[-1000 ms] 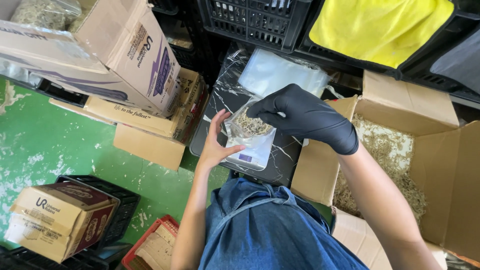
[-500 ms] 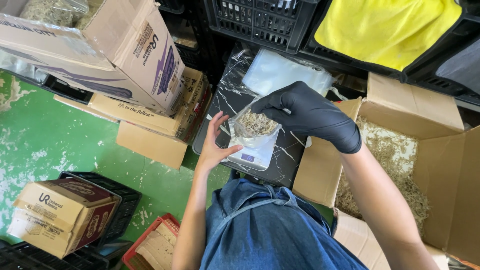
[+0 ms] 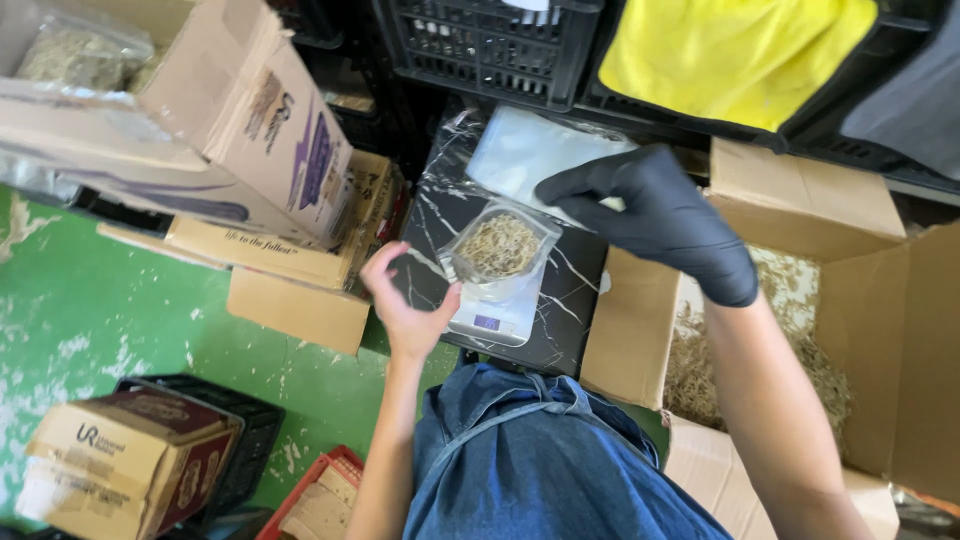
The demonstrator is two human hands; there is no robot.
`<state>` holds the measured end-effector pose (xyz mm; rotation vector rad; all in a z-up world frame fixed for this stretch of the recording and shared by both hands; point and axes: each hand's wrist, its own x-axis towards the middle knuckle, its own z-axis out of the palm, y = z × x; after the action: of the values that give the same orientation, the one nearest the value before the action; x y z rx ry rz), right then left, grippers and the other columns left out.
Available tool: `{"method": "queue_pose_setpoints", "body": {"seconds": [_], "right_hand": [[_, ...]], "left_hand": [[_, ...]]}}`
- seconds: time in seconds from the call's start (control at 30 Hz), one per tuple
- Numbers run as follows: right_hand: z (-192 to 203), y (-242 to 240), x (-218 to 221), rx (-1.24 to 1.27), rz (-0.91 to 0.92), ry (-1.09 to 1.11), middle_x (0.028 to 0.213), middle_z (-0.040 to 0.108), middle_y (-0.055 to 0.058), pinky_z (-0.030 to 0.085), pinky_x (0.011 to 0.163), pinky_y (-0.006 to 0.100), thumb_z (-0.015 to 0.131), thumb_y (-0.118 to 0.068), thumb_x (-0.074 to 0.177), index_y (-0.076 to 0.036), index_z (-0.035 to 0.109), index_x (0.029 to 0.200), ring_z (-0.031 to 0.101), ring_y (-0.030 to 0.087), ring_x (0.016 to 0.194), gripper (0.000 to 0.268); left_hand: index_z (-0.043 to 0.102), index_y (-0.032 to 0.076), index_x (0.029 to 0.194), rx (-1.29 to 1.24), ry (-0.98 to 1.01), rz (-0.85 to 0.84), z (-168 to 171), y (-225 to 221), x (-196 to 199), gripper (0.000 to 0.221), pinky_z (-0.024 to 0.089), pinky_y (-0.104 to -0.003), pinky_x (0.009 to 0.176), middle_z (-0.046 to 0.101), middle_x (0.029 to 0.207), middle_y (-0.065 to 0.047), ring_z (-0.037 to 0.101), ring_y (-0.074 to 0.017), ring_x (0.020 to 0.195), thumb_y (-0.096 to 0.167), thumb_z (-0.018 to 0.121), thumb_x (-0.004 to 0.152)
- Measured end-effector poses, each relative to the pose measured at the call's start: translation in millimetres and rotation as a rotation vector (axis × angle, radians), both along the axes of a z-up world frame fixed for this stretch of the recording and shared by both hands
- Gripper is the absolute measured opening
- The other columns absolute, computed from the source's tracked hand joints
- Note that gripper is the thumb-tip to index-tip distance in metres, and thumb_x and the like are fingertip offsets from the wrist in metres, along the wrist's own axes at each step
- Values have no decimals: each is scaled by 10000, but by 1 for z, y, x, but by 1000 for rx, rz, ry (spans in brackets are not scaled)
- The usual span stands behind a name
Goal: The person packs dried goods from a large container into smaller plastic bags, weighs each bag on a digital scale, and seals them. They also use tape and a box cutter to prepare cardboard boxes for shipping.
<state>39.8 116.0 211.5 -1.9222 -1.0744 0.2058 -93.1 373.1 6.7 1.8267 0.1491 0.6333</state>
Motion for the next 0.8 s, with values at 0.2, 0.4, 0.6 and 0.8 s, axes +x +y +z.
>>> {"method": "queue_pose_setpoints", "body": {"seconds": [0.2, 0.4, 0.6, 0.8], "right_hand": [[-7, -97, -6, 26, -445, 20, 1129, 752, 141, 589, 969, 290, 709, 26, 955, 23, 740, 1126, 713, 190, 1108, 174], [-124, -218, -10, -309, -805, 40, 991, 773, 136, 579, 812, 445, 782, -218, 925, -123, 790, 1133, 721, 339, 1011, 229], [-285, -301, -8, -542, -981, 314, 1136, 765, 87, 539, 988, 477, 724, -369, 903, -291, 738, 1261, 673, 316, 1162, 366], [-355, -241, 47, -401, -903, 113, 1410, 628, 196, 512, 1052, 467, 706, -245, 916, -241, 688, 1353, 578, 376, 1318, 438]], "left_hand": [[596, 38, 1097, 341, -559, -185, 64, -98, 16, 447, 575, -357, 887, 647, 1030, -119, 651, -237, 972, 317, 770, 795], [692, 139, 1130, 198, -241, -795, 33, -201, 53, 251, 593, -362, 735, 690, 923, -11, 691, -216, 831, 191, 712, 884], [372, -44, 1462, 206, 383, -879, 10, -232, 36, 652, 462, -656, 1041, 453, 1378, -395, 487, -580, 1291, 252, 659, 957], [344, -17, 1469, 259, 334, -849, -6, -232, 36, 723, 461, -666, 1035, 416, 1361, -341, 476, -592, 1277, 142, 731, 879]]}}
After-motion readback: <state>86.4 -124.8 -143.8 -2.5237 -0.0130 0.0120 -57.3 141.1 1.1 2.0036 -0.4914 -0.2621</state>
